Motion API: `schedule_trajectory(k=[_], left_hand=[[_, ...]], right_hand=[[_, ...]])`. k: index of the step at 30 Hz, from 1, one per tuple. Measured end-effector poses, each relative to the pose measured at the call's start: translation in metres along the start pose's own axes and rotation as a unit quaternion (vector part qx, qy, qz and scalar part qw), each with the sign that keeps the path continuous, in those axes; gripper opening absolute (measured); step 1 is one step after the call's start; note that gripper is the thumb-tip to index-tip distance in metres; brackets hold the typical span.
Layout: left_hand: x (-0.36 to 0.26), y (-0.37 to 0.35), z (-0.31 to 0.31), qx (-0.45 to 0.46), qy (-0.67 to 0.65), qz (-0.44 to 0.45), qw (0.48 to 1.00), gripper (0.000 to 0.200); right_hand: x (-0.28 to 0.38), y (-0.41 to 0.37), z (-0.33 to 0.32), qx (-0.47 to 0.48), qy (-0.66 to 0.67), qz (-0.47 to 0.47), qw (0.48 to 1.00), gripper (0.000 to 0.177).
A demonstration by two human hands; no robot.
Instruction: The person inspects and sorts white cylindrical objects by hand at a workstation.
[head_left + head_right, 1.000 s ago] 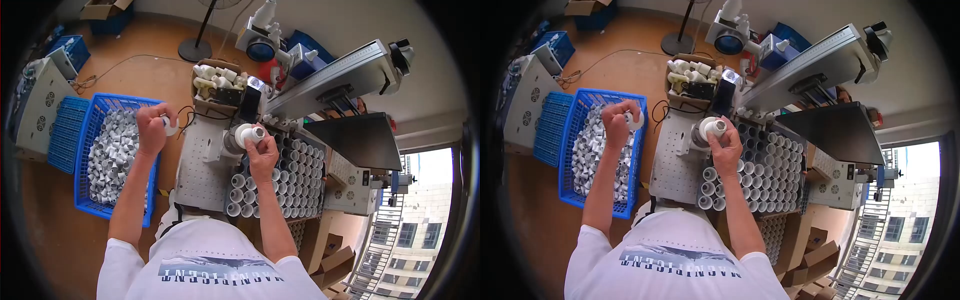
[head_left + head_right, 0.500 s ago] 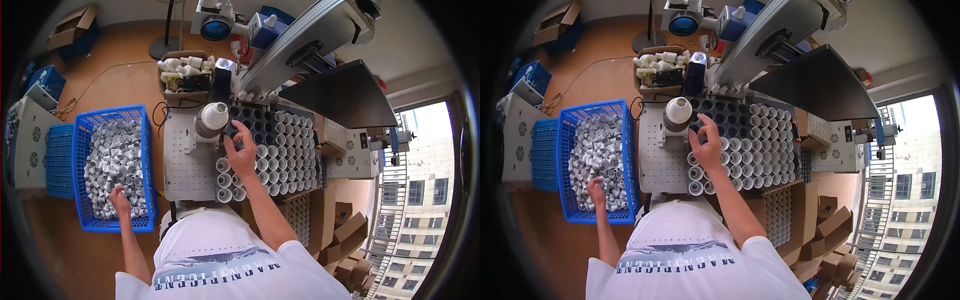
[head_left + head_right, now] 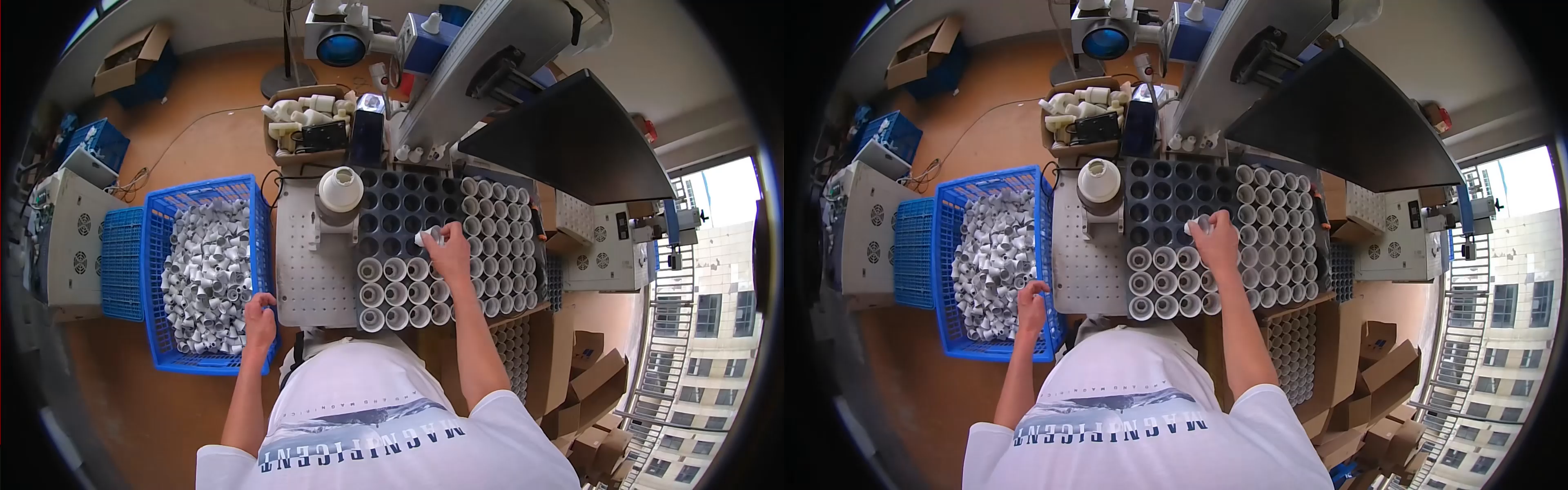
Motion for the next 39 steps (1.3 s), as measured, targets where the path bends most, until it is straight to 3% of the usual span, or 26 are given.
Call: schedule_trajectory(k=[2,3,6,10,13,18,21,25,39], left_hand=[[-0.011,0.0,-0.001,0.011,0.001,-0.004,1.0,0.027],[-0.016,0.002,0.0,0.017,0.001,-0.004,1.0,0.027],[-0.021,0.004,0.011,0.018,-0.007,0.005,1.0,0.03],[-0.029,0.013,0.022,0.052,-0.001,0.027,0.998,0.03],[-0.029,0.026,0.028,0.114,-0.016,0.026,0.993,0.027],[-0.052,0.042,0.033,0.115,0.004,0.063,0.991,0.025],[-0.055,0.048,0.033,0.124,0.001,0.069,0.99,0.025],[-0.054,0.051,0.035,0.121,-0.003,0.056,0.991,0.031],[-0.059,0.054,0.028,0.132,-0.016,0.06,0.989,0.025]], right_hand=[[-0.012,-0.002,-0.034,0.022,0.213,0.104,0.971,0.032],[-0.023,-0.007,-0.045,0.038,0.343,0.15,0.927,0.032],[-0.07,-0.03,-0.073,-0.045,0.529,0.193,0.825,0.028],[-0.095,-0.058,-0.06,-0.054,0.697,0.24,0.673,0.028],[-0.093,-0.07,-0.048,-0.032,0.722,0.209,0.659,0.025],[-0.08,-0.071,-0.058,-0.033,0.778,0.177,0.602,0.035],[-0.072,-0.072,-0.072,-0.037,0.803,0.163,0.572,0.032],[-0.074,-0.074,-0.076,-0.018,0.801,0.139,0.582,0.027],[-0.079,-0.079,-0.04,-0.053,0.735,0.228,0.637,0.026]])
Point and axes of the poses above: each hand's wrist, its own y-axis towards the middle knuckle, its own z-axis out of the palm, x = y × z, the point moved 5 cm from there along y, towards the middle knuckle, and after that the axes turned 4 degrees about z, right-handed, at the moved point
